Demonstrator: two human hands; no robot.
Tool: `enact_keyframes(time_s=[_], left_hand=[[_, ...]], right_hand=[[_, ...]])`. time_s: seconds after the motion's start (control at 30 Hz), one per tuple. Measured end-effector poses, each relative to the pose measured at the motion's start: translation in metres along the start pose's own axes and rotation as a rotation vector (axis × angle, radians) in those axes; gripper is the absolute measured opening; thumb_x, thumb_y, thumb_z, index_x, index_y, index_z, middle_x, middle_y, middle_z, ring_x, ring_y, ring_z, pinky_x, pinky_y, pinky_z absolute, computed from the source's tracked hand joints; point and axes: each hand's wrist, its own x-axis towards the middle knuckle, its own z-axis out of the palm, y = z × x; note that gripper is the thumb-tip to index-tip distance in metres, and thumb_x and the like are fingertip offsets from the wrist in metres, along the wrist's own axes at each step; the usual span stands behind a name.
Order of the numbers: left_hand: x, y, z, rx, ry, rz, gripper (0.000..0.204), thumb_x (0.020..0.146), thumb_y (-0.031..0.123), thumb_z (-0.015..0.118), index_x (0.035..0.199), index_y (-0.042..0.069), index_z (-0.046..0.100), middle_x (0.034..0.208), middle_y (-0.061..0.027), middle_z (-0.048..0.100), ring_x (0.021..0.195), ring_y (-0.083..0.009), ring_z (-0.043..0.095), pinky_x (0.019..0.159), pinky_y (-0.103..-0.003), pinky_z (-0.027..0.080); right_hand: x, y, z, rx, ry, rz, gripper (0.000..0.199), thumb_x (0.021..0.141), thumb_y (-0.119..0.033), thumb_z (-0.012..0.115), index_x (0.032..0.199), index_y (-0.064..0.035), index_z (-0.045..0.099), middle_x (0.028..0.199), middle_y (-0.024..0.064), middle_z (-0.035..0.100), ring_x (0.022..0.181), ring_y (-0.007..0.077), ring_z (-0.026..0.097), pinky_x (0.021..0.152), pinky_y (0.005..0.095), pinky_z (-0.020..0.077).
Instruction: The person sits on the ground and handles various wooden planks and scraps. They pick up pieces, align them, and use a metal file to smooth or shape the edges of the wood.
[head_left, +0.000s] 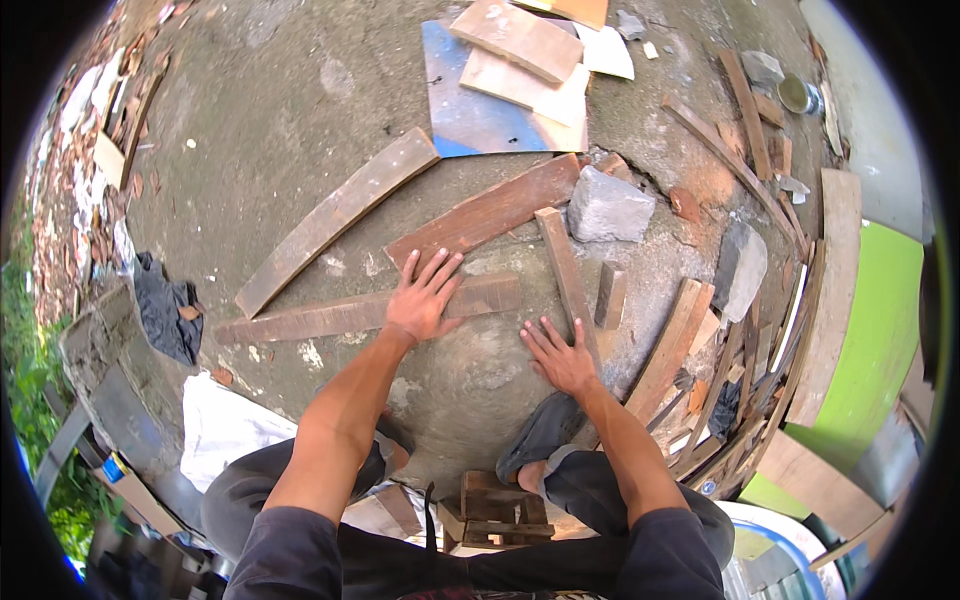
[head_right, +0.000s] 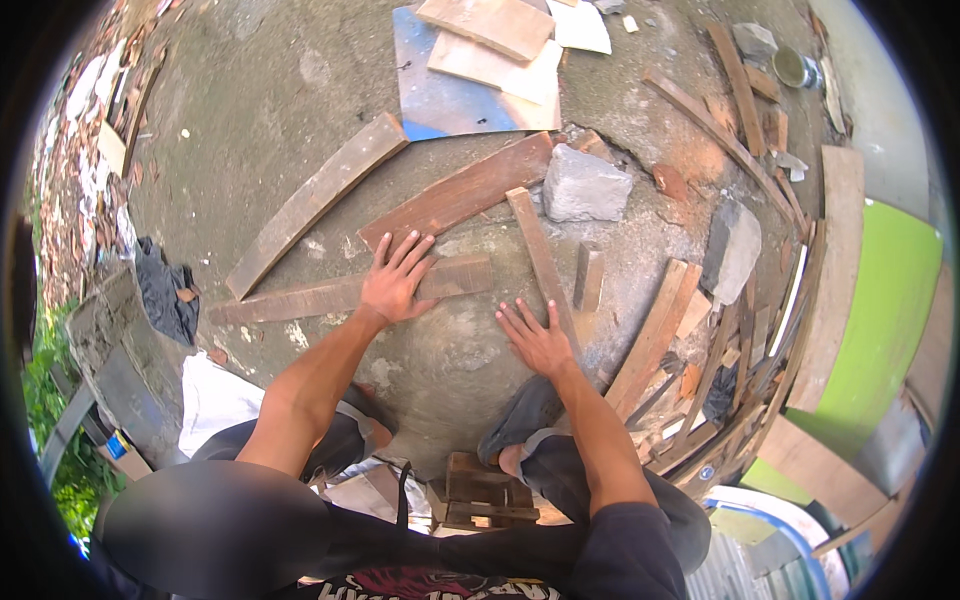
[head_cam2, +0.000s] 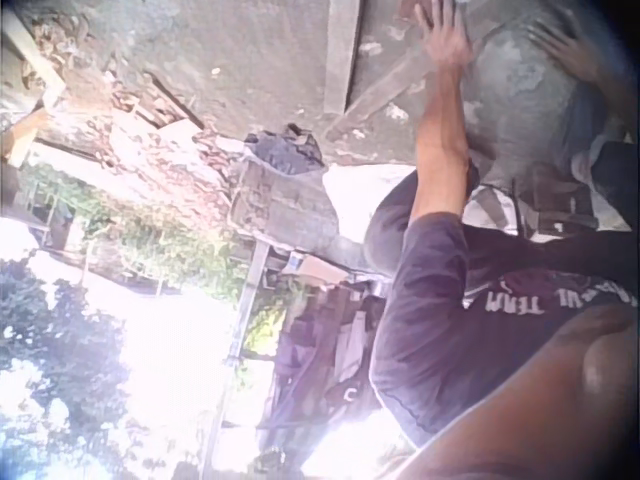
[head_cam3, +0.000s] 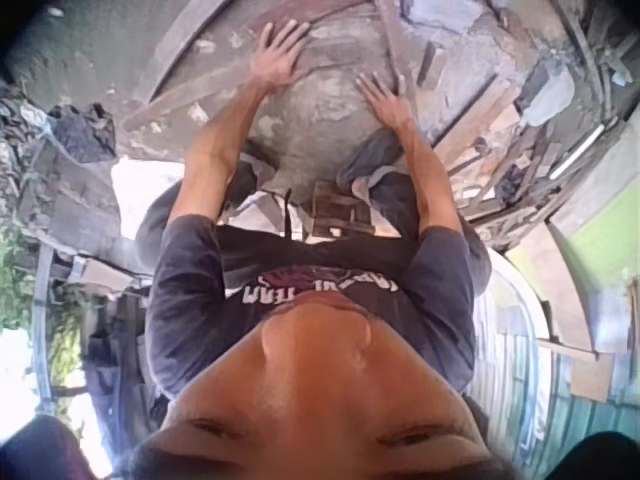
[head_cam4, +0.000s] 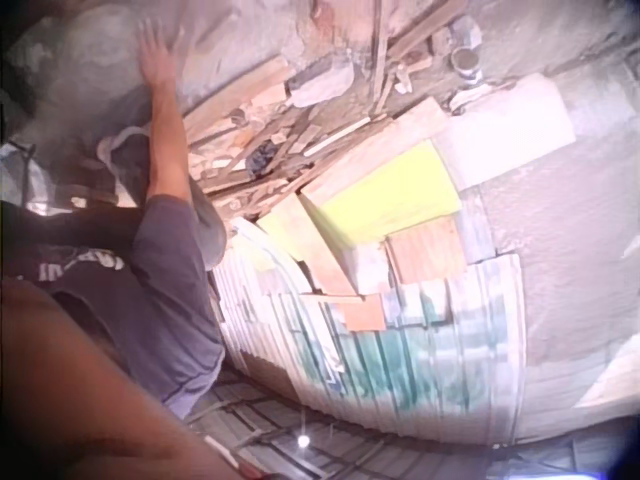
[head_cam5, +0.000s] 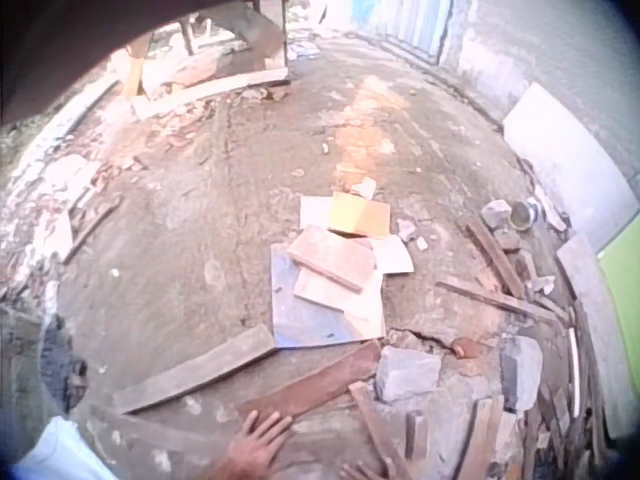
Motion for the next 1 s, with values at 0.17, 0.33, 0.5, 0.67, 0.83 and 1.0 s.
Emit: enact_keyframes(time_s=[0.17,0.33,0.5,0.67,0.83,1.0], left_hand=[[-0.003,0.0,0.004,0.002,0.139,-0.017,0.072,0.074,0.056,0.077,0.128,0.01,0.064,0.156,-0.003,0.045,0.15,-0.0218,0.031,0.127,-0.051,0.015],[-0.009,-0.002,0.01,0.037,0.153,-0.01,0.074,0.078,0.061,0.074,0.133,0.014,0.059,0.144,-0.0067,0.05,0.142,-0.0253,0.038,0.123,-0.049,0.021],[-0.014,0.004,0.014,-0.027,0.257,0.03,0.07,0.08,0.055,0.076,0.132,0.011,0.06,0.124,-0.0096,0.059,0.117,-0.0298,0.054,0.106,-0.046,0.041],[-0.023,0.015,0.016,0.05,0.359,0.002,0.074,0.085,0.055,0.072,0.141,0.01,0.056,0.124,-0.0106,0.061,0.11,-0.0303,0.057,0.096,-0.044,0.048],[-0.044,0.031,-0.013,-0.002,-0.012,0.071,0.071,0.096,0.057,0.056,0.145,0.006,0.051,0.123,-0.0176,0.062,0.109,-0.037,0.061,0.093,-0.046,0.051],[-0.073,0.053,-0.06,-0.178,-0.327,0.07,0.068,0.103,0.057,0.042,0.15,0.008,0.046,0.119,-0.0243,0.061,0.111,-0.0418,0.061,0.094,-0.05,0.05]], right_hand=[[0.0,-0.004,0.001,-0.049,0.032,0.006,0.073,0.099,-0.051,0.053,0.161,-0.0242,0.026,0.167,-0.0054,0.024,0.153,0.0188,0.025,0.117,0.0714,0.018],[0.001,-0.006,-0.01,-0.062,0.022,0.013,0.073,0.099,-0.052,0.052,0.161,-0.0241,0.025,0.167,-0.0051,0.024,0.153,0.0187,0.024,0.119,0.0714,0.0151],[0.0,-0.006,-0.013,-0.068,0.025,0.008,0.072,0.1,-0.052,0.05,0.161,-0.0224,0.026,0.166,-0.0046,0.026,0.153,0.0189,0.025,0.12,0.0708,0.0121],[-0.002,-0.006,-0.013,-0.112,0.063,0.003,0.072,0.1,-0.054,0.049,0.16,-0.0211,0.028,0.166,-0.0044,0.027,0.152,0.0188,0.026,0.122,0.0694,0.0069],[-0.005,-0.007,-0.007,-0.104,0.081,0.018,0.072,0.1,-0.055,0.05,0.159,-0.0206,0.03,0.166,-0.0047,0.028,0.153,0.019,0.025,0.123,0.0684,0.0023],[-0.007,-0.025,0.003,-0.092,0.148,0.112,0.072,0.099,-0.052,0.052,0.159,-0.0176,0.032,0.166,-0.0041,0.028,0.154,0.0213,0.021,0.124,0.065,0.0017]])
